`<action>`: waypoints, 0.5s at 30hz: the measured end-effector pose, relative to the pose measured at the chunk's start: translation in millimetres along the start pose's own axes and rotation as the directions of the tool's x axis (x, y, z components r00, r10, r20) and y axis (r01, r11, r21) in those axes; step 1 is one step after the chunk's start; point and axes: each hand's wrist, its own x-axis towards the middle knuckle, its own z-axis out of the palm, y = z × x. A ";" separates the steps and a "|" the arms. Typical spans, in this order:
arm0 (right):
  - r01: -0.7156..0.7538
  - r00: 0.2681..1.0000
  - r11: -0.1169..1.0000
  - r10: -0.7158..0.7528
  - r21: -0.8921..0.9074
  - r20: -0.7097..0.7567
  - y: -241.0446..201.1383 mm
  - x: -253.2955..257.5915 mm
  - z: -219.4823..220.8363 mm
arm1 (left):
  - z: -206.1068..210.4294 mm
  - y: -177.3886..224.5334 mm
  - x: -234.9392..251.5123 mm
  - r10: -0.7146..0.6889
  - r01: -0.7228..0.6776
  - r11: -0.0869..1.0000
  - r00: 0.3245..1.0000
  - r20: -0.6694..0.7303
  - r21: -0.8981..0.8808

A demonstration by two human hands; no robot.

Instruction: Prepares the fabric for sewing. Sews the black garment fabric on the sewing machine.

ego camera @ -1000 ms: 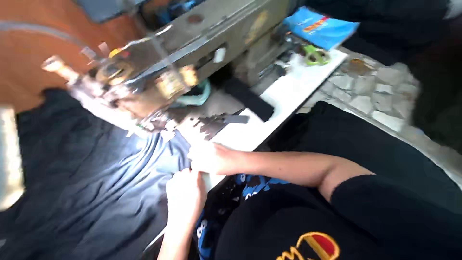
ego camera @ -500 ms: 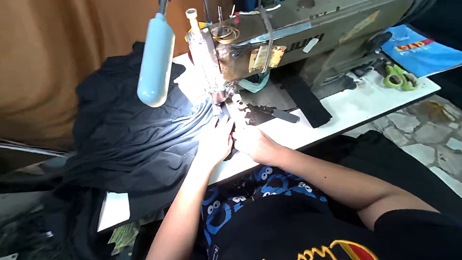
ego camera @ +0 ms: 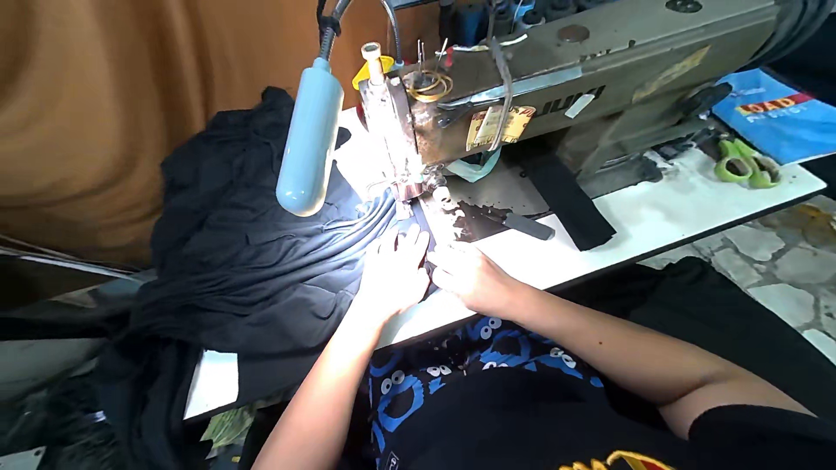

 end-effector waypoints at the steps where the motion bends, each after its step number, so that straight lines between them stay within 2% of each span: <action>1: -0.002 1.000 1.000 0.002 -0.001 -0.009 0.2 -0.1 -0.2 | -1.5 1.6 0.9 -0.015 0.015 1.000 1.000 0.026 -0.003; 4: -0.008 1.000 1.000 0.008 0.002 -0.024 0.3 -0.5 -1.4 | -3.4 6.3 1.2 -0.047 0.047 0.999 0.997 0.055 0.002; 6: -0.014 1.000 1.000 0.014 0.009 -0.016 -1.0 -0.4 -2.0 | 4.5 9.4 -5.1 -0.011 0.010 1.000 0.996 -0.087 -0.011; 8: -0.026 1.000 1.000 0.026 0.016 0.009 -1.5 -0.4 -3.8 | 21.5 13.6 -14.6 0.065 -0.083 0.996 0.935 -0.349 -0.037; 9: -0.029 0.999 0.999 0.029 0.019 0.017 -1.8 0.0 -4.6 | 27.9 15.8 -20.4 0.086 -0.121 0.991 0.902 -0.423 -0.056; 11: -0.023 0.999 1.000 0.022 0.010 0.024 -2.2 1.0 -5.4 | 35.8 16.3 -30.1 0.123 -0.185 0.979 0.866 -0.484 -0.083; 15: 0.005 0.999 1.000 -0.005 -0.022 0.039 -1.3 0.9 -5.5 | 39.4 10.8 -33.1 0.171 -0.247 0.965 0.842 -0.512 -0.083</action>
